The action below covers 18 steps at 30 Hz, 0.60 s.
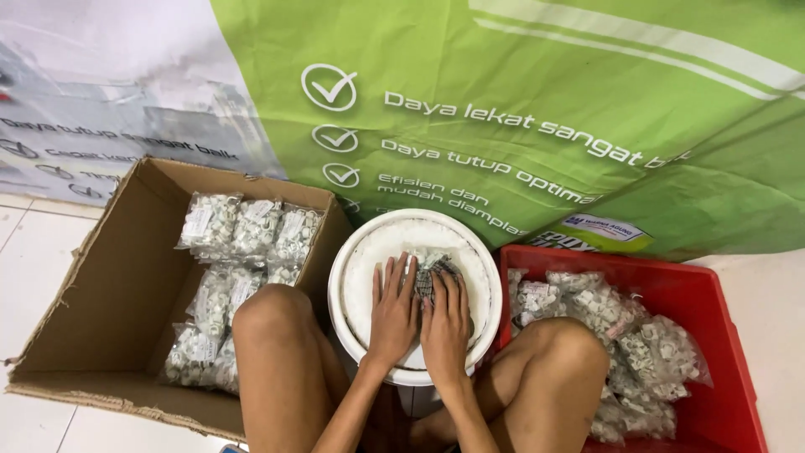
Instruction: The person sits on the floor and repeatedly rubs small plastic-wrapped bundles against the lid of a white bucket using a grey cloth. They transfer bundles from a red bin to a cardboard box, then return to rubbing more bundles on the bucket lid.
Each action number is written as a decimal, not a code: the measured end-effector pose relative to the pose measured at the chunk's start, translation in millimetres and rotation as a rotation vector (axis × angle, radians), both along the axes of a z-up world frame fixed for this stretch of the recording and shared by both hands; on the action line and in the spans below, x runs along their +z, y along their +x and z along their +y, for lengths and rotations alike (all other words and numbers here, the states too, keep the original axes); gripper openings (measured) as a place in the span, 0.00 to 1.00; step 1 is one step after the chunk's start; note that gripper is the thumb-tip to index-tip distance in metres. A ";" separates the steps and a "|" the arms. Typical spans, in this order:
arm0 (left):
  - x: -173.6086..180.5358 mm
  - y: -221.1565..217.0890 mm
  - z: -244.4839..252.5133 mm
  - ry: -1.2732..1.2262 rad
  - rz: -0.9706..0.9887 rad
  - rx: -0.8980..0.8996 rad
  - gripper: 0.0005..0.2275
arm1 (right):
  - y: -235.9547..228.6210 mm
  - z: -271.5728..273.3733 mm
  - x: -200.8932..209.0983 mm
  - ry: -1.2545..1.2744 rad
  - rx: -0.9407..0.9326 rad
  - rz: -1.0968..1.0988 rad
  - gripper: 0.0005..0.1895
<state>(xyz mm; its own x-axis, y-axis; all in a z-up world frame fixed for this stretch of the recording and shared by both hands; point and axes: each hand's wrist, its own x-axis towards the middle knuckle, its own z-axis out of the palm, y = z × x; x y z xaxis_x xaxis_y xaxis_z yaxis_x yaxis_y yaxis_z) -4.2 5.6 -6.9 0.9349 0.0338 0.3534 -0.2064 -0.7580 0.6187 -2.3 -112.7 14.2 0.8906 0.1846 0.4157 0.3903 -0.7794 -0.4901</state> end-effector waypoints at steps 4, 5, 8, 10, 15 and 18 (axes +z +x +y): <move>4.9 1.8 -2.5 0.027 -0.004 0.018 0.27 | 30.3 3.8 -9.1 -0.003 0.004 -0.032 0.21; 10.5 2.2 -3.5 0.009 0.116 0.037 0.27 | 39.7 4.3 -12.1 -0.031 0.005 -0.044 0.21; 17.8 2.4 -4.1 0.004 0.241 0.059 0.26 | 69.4 7.3 -19.7 -0.043 0.023 -0.043 0.19; 17.7 3.2 -5.0 0.015 0.248 0.055 0.26 | 88.5 6.7 -26.0 -0.032 0.034 -0.028 0.19; 17.8 3.1 -5.9 0.005 0.251 0.078 0.27 | 107.3 8.3 -33.3 -0.021 0.058 0.017 0.21; 15.3 2.9 -8.1 0.045 0.249 0.092 0.27 | 84.9 9.4 -12.5 0.008 0.047 0.009 0.22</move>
<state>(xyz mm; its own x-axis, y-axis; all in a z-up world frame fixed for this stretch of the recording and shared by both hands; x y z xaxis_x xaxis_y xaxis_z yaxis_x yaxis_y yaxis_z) -1.4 -2.5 8.4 0.9869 0.1121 0.1164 0.0187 -0.7946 0.6069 82.6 -103.3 1.8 0.8849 0.2229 0.4090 0.4217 -0.7564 -0.5001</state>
